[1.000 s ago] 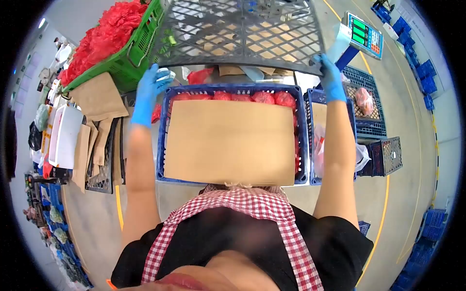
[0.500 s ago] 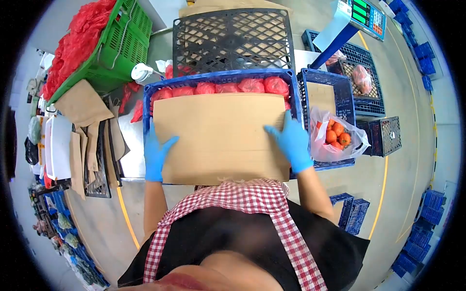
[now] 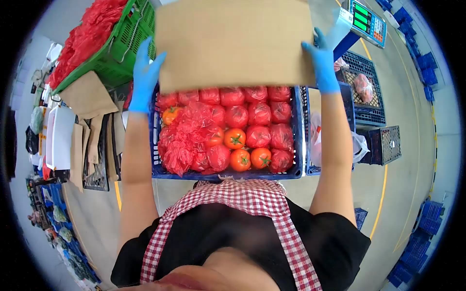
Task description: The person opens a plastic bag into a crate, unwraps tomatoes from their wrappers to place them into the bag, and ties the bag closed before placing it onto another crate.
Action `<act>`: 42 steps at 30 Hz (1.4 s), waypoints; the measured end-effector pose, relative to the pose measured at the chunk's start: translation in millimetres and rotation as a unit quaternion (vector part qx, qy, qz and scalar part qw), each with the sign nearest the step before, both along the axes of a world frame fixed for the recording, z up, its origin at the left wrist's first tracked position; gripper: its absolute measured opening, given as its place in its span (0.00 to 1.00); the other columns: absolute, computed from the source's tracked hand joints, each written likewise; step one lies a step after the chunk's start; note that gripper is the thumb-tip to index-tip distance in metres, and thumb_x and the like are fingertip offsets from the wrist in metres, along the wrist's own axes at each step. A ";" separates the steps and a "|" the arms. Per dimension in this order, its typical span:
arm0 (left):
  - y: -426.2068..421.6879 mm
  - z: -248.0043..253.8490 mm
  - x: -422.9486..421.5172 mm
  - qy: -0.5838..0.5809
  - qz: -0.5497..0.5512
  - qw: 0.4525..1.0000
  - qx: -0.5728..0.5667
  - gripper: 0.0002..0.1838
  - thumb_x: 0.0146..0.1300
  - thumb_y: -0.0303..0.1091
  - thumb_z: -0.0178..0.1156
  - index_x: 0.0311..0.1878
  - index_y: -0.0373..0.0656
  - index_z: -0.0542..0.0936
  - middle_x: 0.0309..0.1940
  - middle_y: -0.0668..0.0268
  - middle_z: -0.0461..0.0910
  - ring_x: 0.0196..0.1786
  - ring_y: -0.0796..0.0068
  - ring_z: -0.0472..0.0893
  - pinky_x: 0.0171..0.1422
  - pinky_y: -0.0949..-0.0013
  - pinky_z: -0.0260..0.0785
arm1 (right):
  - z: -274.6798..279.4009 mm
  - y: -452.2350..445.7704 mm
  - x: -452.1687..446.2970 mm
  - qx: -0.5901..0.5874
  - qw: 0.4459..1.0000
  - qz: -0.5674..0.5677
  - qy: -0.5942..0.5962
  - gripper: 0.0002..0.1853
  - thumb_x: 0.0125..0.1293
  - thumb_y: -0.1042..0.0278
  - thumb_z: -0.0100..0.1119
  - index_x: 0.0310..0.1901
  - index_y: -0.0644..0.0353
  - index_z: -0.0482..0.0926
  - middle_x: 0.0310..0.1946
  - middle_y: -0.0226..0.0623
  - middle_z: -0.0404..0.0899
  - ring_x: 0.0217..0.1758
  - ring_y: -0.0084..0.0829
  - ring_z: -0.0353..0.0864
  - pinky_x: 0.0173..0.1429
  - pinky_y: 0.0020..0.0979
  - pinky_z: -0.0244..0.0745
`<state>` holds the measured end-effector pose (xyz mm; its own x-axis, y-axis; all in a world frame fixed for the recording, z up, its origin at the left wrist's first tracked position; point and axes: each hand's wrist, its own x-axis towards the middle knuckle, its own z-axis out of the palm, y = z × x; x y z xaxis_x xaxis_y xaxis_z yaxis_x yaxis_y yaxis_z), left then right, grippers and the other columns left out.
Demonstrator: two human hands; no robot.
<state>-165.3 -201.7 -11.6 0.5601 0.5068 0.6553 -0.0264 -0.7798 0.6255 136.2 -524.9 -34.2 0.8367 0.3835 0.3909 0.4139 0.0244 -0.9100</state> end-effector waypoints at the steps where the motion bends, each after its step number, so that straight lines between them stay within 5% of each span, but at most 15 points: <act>1: 3.1 1.8 6.1 0.001 0.010 0.999 0.030 0.26 0.56 0.32 0.61 0.58 0.34 0.69 0.54 0.54 0.72 0.57 0.64 0.71 0.62 0.67 0.61 | -1.9 15.7 29.7 -0.015 0.999 -0.034 -0.006 0.35 0.56 0.70 0.62 0.65 0.66 0.59 0.55 0.47 0.72 0.56 0.33 0.73 0.57 0.31 0.70; 4: -10.9 2.6 7.5 0.027 0.003 0.999 -0.024 0.20 0.57 0.33 0.61 0.52 0.37 0.75 0.43 0.63 0.75 0.46 0.75 0.73 0.53 0.72 0.65 | -26.1 45.1 96.6 -0.243 0.936 -0.227 -0.112 0.30 0.58 0.66 0.61 0.62 0.65 0.64 0.50 0.44 0.75 0.50 0.30 0.76 0.53 0.28 0.71; 5: -32.6 -1.0 -7.1 0.091 -0.041 0.970 -0.223 0.21 0.57 0.34 0.61 0.53 0.38 0.74 0.39 0.66 0.76 0.41 0.78 0.73 0.48 0.74 0.66 | -38.8 45.8 95.3 -0.199 0.956 -0.182 -0.112 0.28 0.59 0.65 0.61 0.60 0.65 0.66 0.49 0.44 0.76 0.49 0.30 0.76 0.53 0.28 0.71; 8: -42.9 -90.8 -48.6 0.162 -0.114 0.951 -0.237 0.21 0.55 0.39 0.64 0.49 0.35 0.77 0.44 0.56 0.79 0.46 0.67 0.79 0.54 0.68 0.69 | -20.0 41.8 -27.6 -0.115 0.989 -0.028 -0.088 0.21 0.60 0.63 0.59 0.54 0.63 0.73 0.47 0.44 0.78 0.49 0.31 0.77 0.52 0.29 0.72; 11: -89.6 -106.0 -83.0 0.314 -0.074 0.947 -0.013 0.36 0.46 0.53 0.69 0.54 0.39 0.74 0.57 0.53 0.70 0.60 0.55 0.68 0.64 0.57 0.59 | -63.3 27.1 -131.6 -0.206 0.965 0.160 -0.012 0.14 0.58 0.64 0.61 0.43 0.62 0.80 0.39 0.43 0.82 0.43 0.30 0.81 0.49 0.30 0.74; 14: -124.4 -108.9 -79.6 0.353 -0.002 0.915 0.197 0.46 0.38 0.63 0.67 0.60 0.45 0.70 0.63 0.53 0.61 0.62 0.49 0.62 0.64 0.50 0.56 | -82.8 21.8 -187.8 -0.307 0.927 0.174 -0.130 0.22 0.54 0.59 0.62 0.50 0.59 0.76 0.46 0.46 0.77 0.50 0.44 0.76 0.55 0.37 0.71; 17: -120.6 -115.3 -59.9 0.412 0.016 0.899 0.146 0.41 0.38 0.58 0.69 0.57 0.48 0.73 0.60 0.53 0.63 0.61 0.49 0.63 0.63 0.48 0.56 | -95.2 25.7 -210.5 -0.383 0.871 0.139 -0.274 0.30 0.51 0.55 0.64 0.56 0.57 0.71 0.49 0.49 0.74 0.55 0.48 0.71 0.59 0.42 0.65; 21: -71.6 -142.8 -52.3 0.301 -0.102 0.937 0.144 0.19 0.41 0.29 0.65 0.41 0.44 0.80 0.45 0.61 0.77 0.52 0.57 0.71 0.57 0.60 0.65 | -109.3 37.7 -218.6 -0.461 0.825 0.100 -0.312 0.36 0.49 0.51 0.66 0.59 0.54 0.66 0.47 0.49 0.73 0.56 0.44 0.69 0.60 0.45 0.62; 25: -30.8 -146.3 -64.2 0.060 0.025 0.943 -0.327 0.13 0.55 0.28 0.56 0.44 0.35 0.77 0.40 0.60 0.79 0.42 0.66 0.79 0.48 0.67 0.71 | -124.3 59.0 -220.4 -0.471 0.830 0.081 -0.288 0.35 0.46 0.47 0.66 0.54 0.57 0.69 0.38 0.44 0.74 0.46 0.42 0.73 0.55 0.42 0.63; 26: -22.4 -140.1 -71.8 0.020 -0.023 0.950 -0.311 0.12 0.57 0.27 0.55 0.44 0.35 0.77 0.40 0.62 0.80 0.43 0.70 0.78 0.49 0.69 0.71 | -125.9 60.0 -217.6 -0.457 0.838 0.084 -0.288 0.34 0.47 0.47 0.65 0.55 0.54 0.69 0.38 0.44 0.74 0.44 0.42 0.75 0.53 0.42 0.64; 28: -37.1 -80.9 -79.6 -0.081 -0.051 0.846 -0.524 0.11 0.58 0.26 0.56 0.45 0.36 0.77 0.42 0.64 0.80 0.44 0.74 0.78 0.50 0.71 0.70 | -101.2 55.9 -220.2 -0.438 0.861 0.099 -0.238 0.33 0.48 0.49 0.64 0.56 0.52 0.69 0.38 0.45 0.74 0.44 0.43 0.75 0.53 0.43 0.64; 32: -45.0 -64.5 -129.7 0.153 -0.024 0.948 -0.278 0.18 0.52 0.33 0.66 0.46 0.39 0.77 0.45 0.63 0.78 0.45 0.74 0.78 0.50 0.72 0.69 | -102.1 43.7 -214.0 -0.297 0.944 0.058 -0.128 0.20 0.57 0.54 0.58 0.48 0.54 0.77 0.38 0.48 0.75 0.41 0.49 0.76 0.48 0.43 0.70; 37: -125.8 -91.3 -154.2 0.405 -0.100 0.894 0.163 0.39 0.33 0.55 0.72 0.51 0.46 0.76 0.51 0.59 0.71 0.53 0.60 0.71 0.53 0.59 0.68 | -131.8 56.6 -209.1 -0.158 0.981 -0.112 -0.002 0.14 0.62 0.63 0.54 0.42 0.65 0.79 0.35 0.51 0.79 0.38 0.45 0.79 0.44 0.36 0.73; 39: -146.4 -89.1 -150.6 0.499 -0.067 0.848 0.165 0.40 0.36 0.56 0.70 0.55 0.48 0.74 0.53 0.61 0.71 0.53 0.58 0.73 0.51 0.58 0.69 | -118.0 61.2 -192.4 -0.023 0.982 -0.128 0.137 0.14 0.64 0.66 0.53 0.43 0.69 0.77 0.34 0.47 0.80 0.37 0.27 0.78 0.45 0.28 0.72; 42: -141.0 -119.5 -148.5 0.453 -0.194 0.862 0.122 0.36 0.40 0.54 0.68 0.54 0.48 0.74 0.50 0.62 0.72 0.48 0.60 0.74 0.42 0.60 0.72 | -57.8 80.0 -221.3 -0.031 0.998 0.028 0.046 0.13 0.61 0.65 0.56 0.43 0.65 0.77 0.32 0.44 0.79 0.35 0.26 0.76 0.42 0.29 0.72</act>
<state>-313.8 -342.6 -131.2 0.9940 0.0755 -0.0796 0.0986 -0.9331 0.3458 -85.1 -444.9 -92.0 0.8446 0.4513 0.2881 0.3285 -0.0118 -0.9444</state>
